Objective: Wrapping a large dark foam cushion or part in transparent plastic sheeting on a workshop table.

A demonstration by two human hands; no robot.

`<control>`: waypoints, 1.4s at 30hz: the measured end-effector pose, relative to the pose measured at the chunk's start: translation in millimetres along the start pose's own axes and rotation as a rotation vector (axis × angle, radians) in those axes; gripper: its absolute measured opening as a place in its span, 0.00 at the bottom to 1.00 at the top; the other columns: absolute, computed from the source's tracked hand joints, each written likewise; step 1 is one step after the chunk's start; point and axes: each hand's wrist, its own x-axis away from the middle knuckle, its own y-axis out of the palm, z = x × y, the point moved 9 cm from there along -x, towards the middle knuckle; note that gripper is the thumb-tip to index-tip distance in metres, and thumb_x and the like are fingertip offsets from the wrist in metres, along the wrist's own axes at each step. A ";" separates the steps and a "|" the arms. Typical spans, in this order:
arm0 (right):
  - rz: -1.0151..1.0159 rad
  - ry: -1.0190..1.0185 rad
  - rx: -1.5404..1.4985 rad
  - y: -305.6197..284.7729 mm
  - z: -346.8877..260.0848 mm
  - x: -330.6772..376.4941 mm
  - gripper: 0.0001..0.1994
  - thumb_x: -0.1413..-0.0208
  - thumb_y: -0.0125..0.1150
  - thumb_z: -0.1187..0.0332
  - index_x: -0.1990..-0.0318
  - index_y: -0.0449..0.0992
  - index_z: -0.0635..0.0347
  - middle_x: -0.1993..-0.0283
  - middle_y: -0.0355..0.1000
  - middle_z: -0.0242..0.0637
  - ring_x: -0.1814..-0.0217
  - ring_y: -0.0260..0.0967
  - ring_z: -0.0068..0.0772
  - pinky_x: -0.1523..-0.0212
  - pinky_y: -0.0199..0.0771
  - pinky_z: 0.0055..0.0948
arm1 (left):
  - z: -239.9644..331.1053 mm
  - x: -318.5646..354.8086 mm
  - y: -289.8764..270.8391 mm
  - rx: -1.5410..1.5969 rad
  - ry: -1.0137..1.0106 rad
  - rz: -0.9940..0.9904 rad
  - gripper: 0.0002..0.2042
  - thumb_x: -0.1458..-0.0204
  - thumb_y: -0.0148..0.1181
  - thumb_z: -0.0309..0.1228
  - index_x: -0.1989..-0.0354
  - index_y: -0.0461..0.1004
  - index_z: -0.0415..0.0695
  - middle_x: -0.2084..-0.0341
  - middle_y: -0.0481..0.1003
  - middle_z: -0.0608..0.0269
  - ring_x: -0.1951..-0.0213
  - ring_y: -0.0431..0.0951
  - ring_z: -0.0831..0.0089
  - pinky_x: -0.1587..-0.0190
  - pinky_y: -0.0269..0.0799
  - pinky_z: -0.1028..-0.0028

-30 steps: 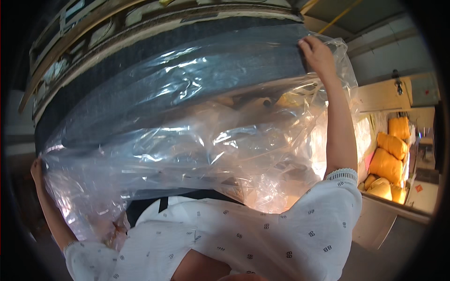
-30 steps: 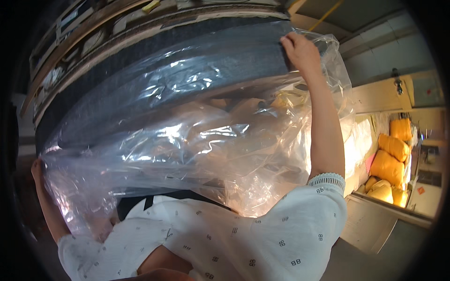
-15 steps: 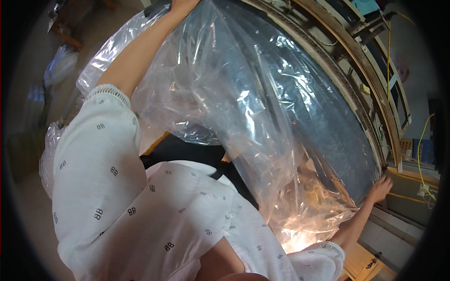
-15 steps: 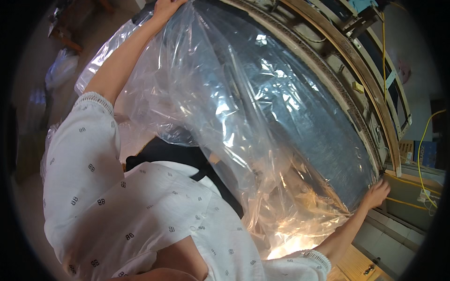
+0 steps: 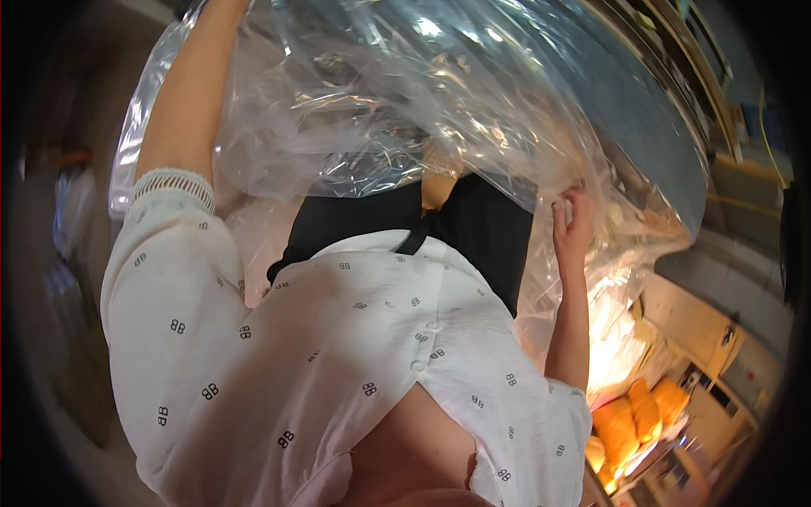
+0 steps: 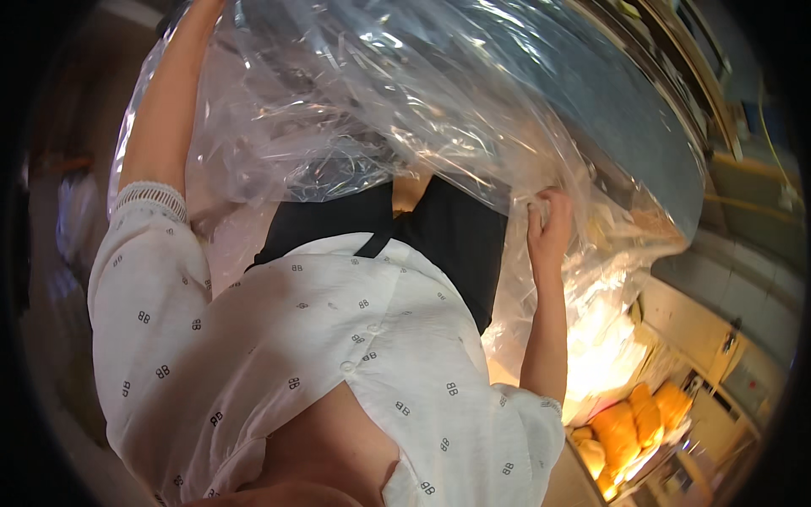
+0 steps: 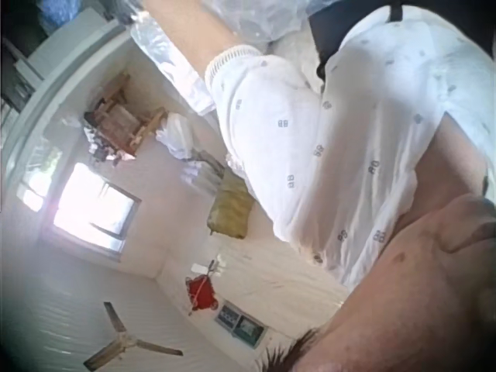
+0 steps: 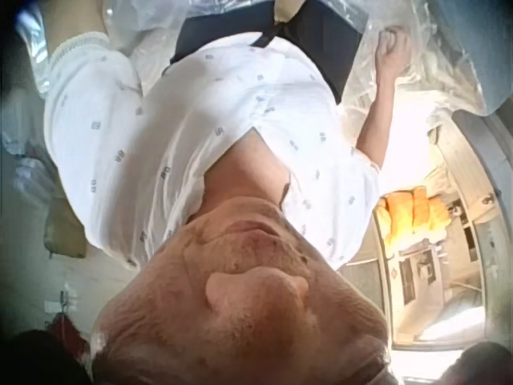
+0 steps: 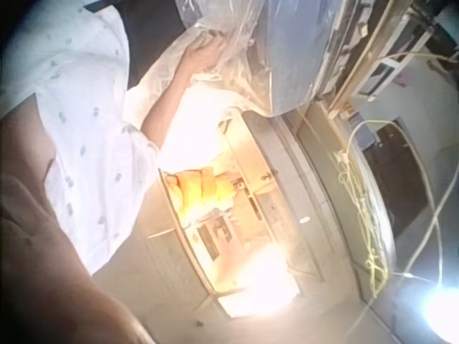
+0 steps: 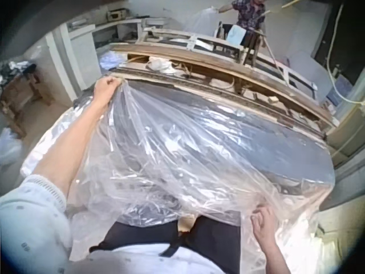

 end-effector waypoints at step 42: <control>0.283 0.302 -0.605 -194.2 85.3 -58.0 0.28 0.51 0.56 0.59 0.44 0.59 0.63 0.53 0.68 0.36 0.50 0.63 0.29 0.50 0.59 0.27 | -42.0 -2.1 -33.7 -0.216 0.104 -0.314 0.14 0.47 0.52 0.38 0.62 0.74 0.39 0.69 0.74 0.63 0.65 0.70 0.77 0.58 0.63 0.79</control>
